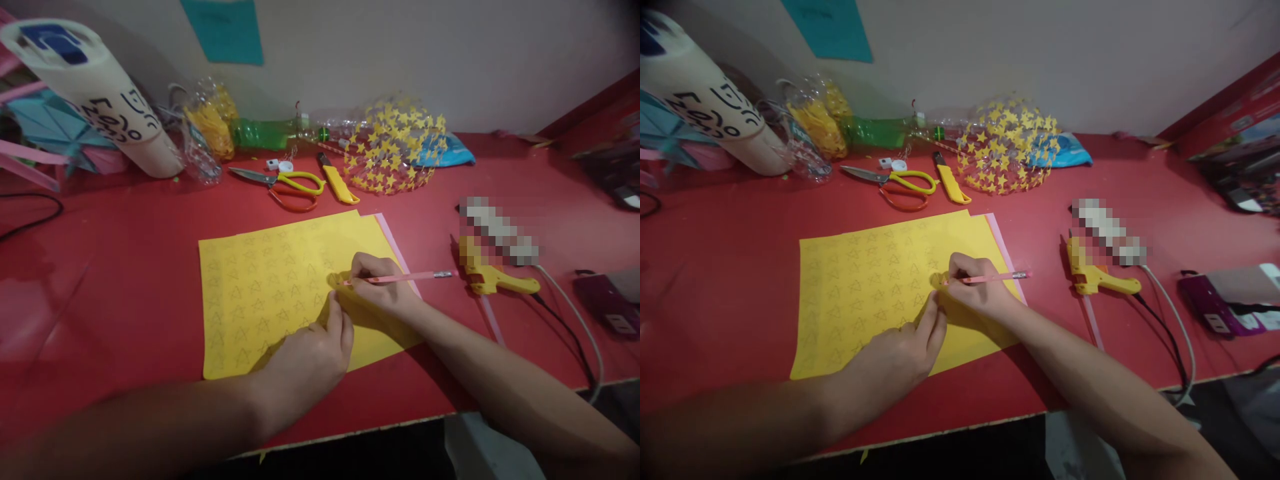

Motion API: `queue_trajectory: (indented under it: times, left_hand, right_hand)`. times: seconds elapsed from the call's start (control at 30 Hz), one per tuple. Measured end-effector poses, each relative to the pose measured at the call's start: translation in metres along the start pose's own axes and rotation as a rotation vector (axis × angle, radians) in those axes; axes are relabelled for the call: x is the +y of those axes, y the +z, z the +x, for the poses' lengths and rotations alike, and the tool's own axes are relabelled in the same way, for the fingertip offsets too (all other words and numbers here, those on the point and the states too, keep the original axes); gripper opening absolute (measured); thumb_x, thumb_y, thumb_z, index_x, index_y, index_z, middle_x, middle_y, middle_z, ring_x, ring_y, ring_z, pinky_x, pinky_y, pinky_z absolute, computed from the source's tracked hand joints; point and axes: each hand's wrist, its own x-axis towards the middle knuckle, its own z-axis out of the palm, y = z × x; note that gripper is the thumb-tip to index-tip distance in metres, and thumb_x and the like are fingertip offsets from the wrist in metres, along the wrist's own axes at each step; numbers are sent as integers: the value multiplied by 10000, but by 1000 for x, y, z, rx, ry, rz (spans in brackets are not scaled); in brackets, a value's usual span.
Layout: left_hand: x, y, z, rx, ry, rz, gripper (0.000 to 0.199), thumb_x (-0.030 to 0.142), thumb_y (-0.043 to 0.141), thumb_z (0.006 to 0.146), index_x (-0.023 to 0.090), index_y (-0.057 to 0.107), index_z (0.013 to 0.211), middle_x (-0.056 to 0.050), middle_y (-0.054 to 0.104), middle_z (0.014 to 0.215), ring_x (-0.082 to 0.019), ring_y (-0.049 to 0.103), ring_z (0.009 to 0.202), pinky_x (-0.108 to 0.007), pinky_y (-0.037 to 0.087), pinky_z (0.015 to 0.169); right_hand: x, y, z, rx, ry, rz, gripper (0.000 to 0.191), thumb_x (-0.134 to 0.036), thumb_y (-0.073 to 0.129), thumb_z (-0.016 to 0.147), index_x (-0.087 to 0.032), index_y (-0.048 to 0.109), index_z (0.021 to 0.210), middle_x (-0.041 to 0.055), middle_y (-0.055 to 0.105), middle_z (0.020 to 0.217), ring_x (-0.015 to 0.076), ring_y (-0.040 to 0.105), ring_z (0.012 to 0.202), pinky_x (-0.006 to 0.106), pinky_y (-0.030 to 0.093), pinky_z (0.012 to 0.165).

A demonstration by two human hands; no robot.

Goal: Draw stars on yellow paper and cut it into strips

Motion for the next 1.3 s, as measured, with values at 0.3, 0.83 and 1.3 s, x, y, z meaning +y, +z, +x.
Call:
queue_trajectory:
  times: [0.3,0.83,1.3]
  left_hand:
    - [0,-1,0,-17,13,38,586,14,483,843,-73,413,1418,-393,440,1363,-125,583,462,-235,399,333]
    - [2,-2,-1,12,-25,-12,574,14,466,848,-101,409,1407,-406,477,1325,-138,580,465,-256,391,340]
    - [1,-2,1,13,-21,-16,549,52,497,862,-71,447,1395,-395,489,1323,-127,587,470,-240,393,351]
  right_hand:
    - [2,0,0,-5,-3,3,184,-158,529,724,-214,402,603,-53,390,542,80,295,515,250,236,463]
    - [4,7,-2,-41,-7,10,110,-216,562,791,-206,505,698,-39,523,609,85,401,561,253,305,504]
    - [-5,7,-4,28,59,-11,177,-260,571,782,-208,468,647,-43,472,536,83,376,512,246,275,454]
